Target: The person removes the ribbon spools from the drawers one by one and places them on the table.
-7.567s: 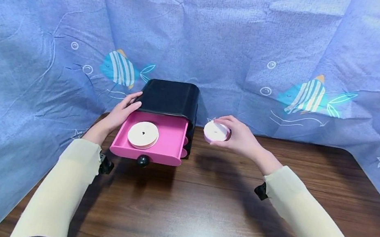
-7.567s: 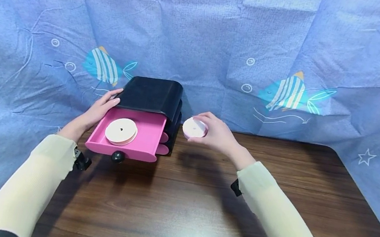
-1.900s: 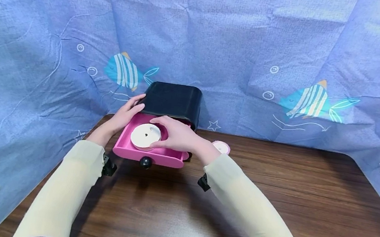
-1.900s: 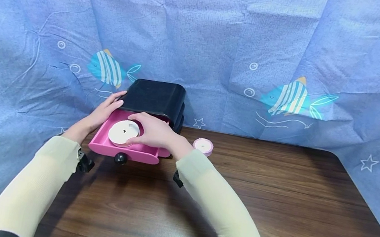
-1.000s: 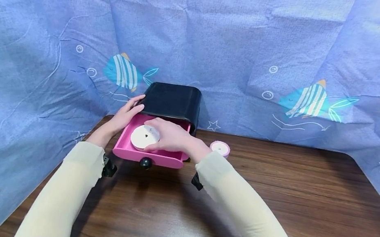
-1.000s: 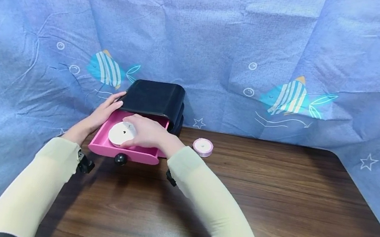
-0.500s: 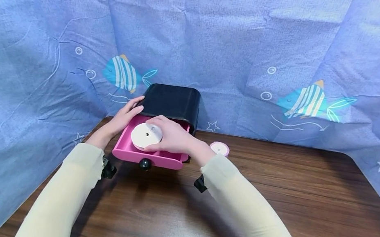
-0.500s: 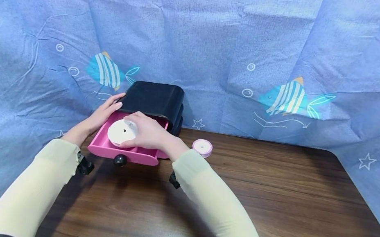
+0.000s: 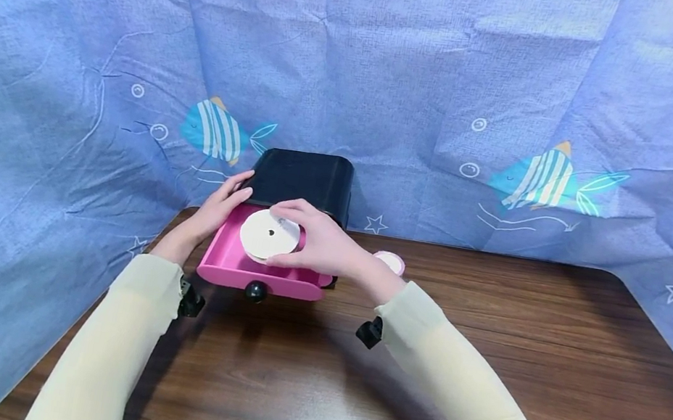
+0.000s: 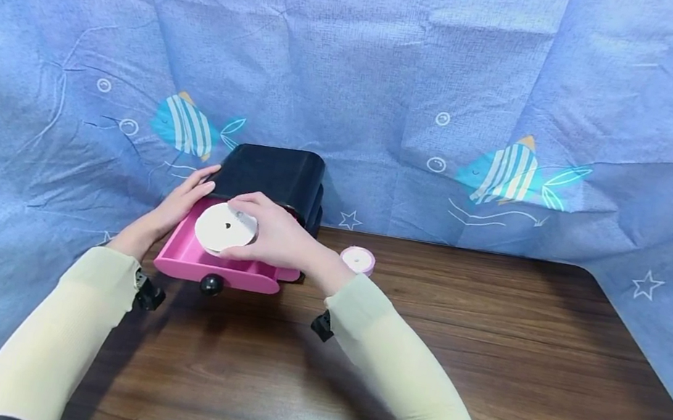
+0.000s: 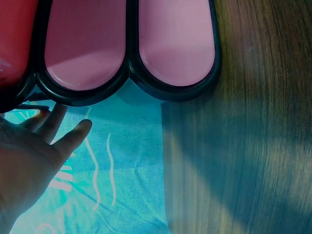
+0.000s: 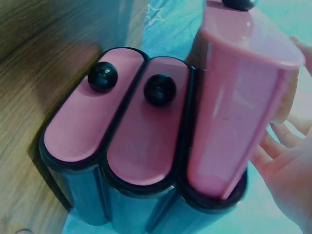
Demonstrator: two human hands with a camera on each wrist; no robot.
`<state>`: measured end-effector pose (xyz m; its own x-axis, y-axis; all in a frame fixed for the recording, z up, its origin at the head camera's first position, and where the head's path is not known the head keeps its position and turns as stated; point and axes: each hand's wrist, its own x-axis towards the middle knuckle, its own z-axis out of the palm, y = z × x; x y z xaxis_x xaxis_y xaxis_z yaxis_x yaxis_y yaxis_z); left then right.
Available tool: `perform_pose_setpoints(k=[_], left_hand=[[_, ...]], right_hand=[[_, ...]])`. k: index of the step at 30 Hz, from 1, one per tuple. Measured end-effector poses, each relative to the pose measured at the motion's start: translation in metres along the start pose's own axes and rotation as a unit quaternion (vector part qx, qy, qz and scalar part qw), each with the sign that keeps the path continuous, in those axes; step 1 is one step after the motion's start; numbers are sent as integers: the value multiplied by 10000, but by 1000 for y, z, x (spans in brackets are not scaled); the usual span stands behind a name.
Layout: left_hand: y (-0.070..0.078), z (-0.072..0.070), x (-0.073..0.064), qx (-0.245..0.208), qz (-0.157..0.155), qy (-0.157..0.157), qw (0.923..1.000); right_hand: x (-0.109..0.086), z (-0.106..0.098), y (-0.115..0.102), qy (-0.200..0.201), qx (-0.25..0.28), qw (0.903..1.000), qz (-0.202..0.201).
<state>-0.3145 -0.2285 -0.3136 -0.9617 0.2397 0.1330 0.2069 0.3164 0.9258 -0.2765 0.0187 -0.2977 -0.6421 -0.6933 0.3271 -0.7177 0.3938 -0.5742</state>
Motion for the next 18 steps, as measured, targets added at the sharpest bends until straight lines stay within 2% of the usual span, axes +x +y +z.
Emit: perform_pose_setpoints(k=[9,18], left_hand=[[1,-1,0,95,17,20,10000],[-1,-2,0,40,26,-41,10000]], right_hand=[[-24,-19,1,507,328,9979,-218],[-47,-38,15,954,107,9937,-580]])
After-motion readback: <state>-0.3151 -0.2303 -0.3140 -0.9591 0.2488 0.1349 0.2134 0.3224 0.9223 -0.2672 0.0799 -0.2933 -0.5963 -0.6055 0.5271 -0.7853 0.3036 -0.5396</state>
